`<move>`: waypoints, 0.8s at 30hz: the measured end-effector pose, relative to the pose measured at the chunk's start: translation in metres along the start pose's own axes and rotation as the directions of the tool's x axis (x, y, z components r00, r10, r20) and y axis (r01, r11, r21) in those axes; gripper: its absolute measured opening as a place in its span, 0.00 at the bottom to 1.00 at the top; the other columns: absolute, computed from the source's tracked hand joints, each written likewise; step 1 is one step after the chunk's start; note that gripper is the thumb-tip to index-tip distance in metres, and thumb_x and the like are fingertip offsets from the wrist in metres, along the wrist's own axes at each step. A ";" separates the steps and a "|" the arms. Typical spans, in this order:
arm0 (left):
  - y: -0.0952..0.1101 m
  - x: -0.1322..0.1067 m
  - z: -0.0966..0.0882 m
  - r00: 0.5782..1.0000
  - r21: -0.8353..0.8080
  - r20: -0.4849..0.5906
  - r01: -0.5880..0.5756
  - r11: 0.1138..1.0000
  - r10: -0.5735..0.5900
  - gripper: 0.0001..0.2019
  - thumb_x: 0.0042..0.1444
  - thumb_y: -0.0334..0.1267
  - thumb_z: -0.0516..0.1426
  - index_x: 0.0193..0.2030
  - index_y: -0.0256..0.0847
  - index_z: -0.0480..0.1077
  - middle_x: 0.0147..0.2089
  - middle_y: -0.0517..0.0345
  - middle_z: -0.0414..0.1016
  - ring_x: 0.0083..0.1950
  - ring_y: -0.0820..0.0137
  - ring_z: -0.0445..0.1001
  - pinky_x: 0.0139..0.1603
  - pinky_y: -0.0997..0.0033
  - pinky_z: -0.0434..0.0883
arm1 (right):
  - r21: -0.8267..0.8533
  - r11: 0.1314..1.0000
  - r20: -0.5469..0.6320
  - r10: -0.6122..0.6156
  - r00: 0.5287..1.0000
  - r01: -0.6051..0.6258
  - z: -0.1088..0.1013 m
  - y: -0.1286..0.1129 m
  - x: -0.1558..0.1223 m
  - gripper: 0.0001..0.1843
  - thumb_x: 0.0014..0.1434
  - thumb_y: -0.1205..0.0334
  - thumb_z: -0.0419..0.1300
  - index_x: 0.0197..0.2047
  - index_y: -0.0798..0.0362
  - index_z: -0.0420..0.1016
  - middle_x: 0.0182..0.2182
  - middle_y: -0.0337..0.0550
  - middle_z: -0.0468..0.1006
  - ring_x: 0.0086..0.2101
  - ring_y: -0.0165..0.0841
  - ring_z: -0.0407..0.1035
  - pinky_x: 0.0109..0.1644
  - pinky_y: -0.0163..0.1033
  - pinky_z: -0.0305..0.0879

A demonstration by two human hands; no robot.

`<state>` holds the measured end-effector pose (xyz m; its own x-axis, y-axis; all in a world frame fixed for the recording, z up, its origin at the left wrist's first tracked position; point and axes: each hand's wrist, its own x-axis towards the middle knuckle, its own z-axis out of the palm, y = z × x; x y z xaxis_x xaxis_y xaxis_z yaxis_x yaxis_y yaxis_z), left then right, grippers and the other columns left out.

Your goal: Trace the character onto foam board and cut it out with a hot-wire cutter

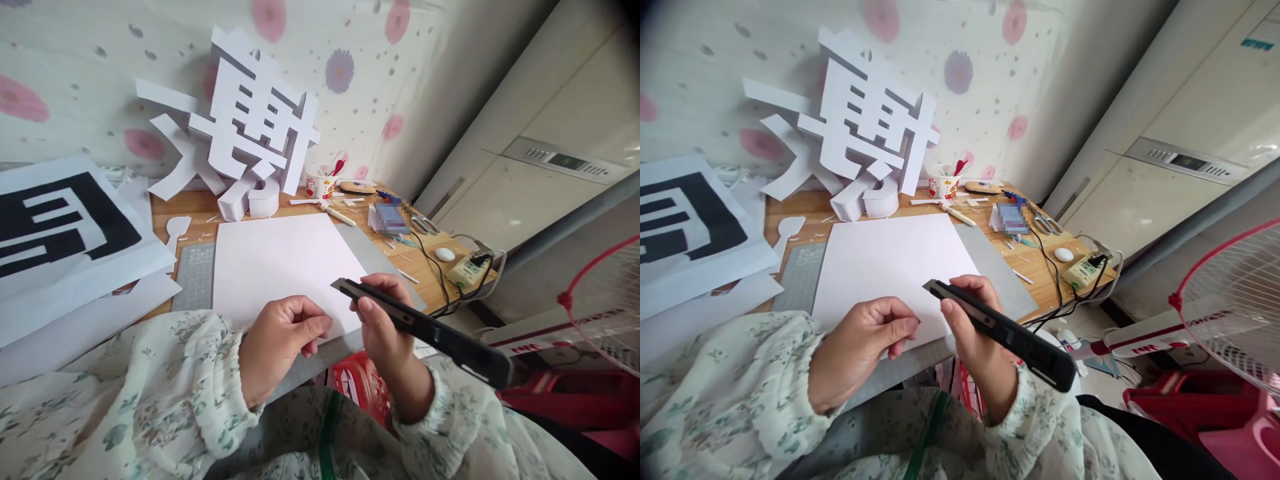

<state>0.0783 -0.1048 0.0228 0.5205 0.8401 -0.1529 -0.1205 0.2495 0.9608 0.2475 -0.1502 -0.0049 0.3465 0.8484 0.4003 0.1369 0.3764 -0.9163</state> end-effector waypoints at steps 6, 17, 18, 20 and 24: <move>0.006 0.008 -0.006 0.989 0.014 -0.100 -0.113 0.994 0.113 0.12 0.51 0.46 0.65 0.30 0.38 0.73 0.26 0.62 0.73 0.24 0.77 0.66 0.26 0.77 0.65 | -0.126 0.992 0.151 0.017 0.988 0.002 -0.061 -0.038 0.034 0.13 0.49 0.56 0.73 0.36 0.48 0.79 0.29 0.40 0.78 0.27 0.33 0.71 0.28 0.37 0.69; -0.018 -0.019 -0.005 0.493 0.386 0.857 -0.808 0.446 0.151 0.09 0.60 0.30 0.60 0.29 0.44 0.75 0.35 0.54 0.80 0.40 0.65 0.76 0.45 0.67 0.70 | 0.008 0.996 -0.237 -0.080 0.968 0.085 -0.135 -0.071 0.047 0.03 0.49 0.63 0.66 0.30 0.46 0.79 0.23 0.36 0.74 0.17 0.26 0.60 0.21 0.36 0.54; -0.023 -0.023 -0.005 0.435 0.385 0.890 -0.878 0.284 0.137 0.10 0.60 0.29 0.59 0.29 0.44 0.74 0.37 0.53 0.80 0.43 0.64 0.76 0.48 0.65 0.69 | 0.025 0.998 -0.215 -0.048 0.975 0.055 -0.131 -0.063 0.049 0.04 0.48 0.63 0.66 0.31 0.47 0.79 0.22 0.36 0.73 0.17 0.26 0.60 0.21 0.36 0.53; -0.028 -0.030 -0.005 0.412 0.402 0.898 -0.911 0.092 0.155 0.09 0.59 0.28 0.60 0.29 0.45 0.73 0.33 0.54 0.79 0.42 0.63 0.75 0.52 0.62 0.68 | 0.031 0.999 -0.148 0.022 0.989 -0.018 -0.118 -0.047 0.051 0.07 0.48 0.63 0.68 0.34 0.48 0.79 0.21 0.34 0.72 0.18 0.27 0.62 0.21 0.34 0.54; -0.022 -0.035 0.002 0.406 0.412 0.898 -0.911 0.000 0.170 0.10 0.61 0.29 0.55 0.31 0.45 0.72 0.20 0.60 0.69 0.24 0.66 0.66 0.43 0.62 0.71 | 0.000 0.995 -0.024 0.102 0.995 -0.102 -0.083 -0.013 0.049 0.14 0.50 0.61 0.71 0.40 0.49 0.75 0.24 0.32 0.72 0.20 0.26 0.63 0.23 0.34 0.57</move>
<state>0.0639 -0.1406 0.0076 0.9498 -0.0490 0.3090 -0.1260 -0.9639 0.2345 0.3398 -0.1441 0.0255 0.3808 0.8731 0.3044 0.1006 0.2881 -0.9523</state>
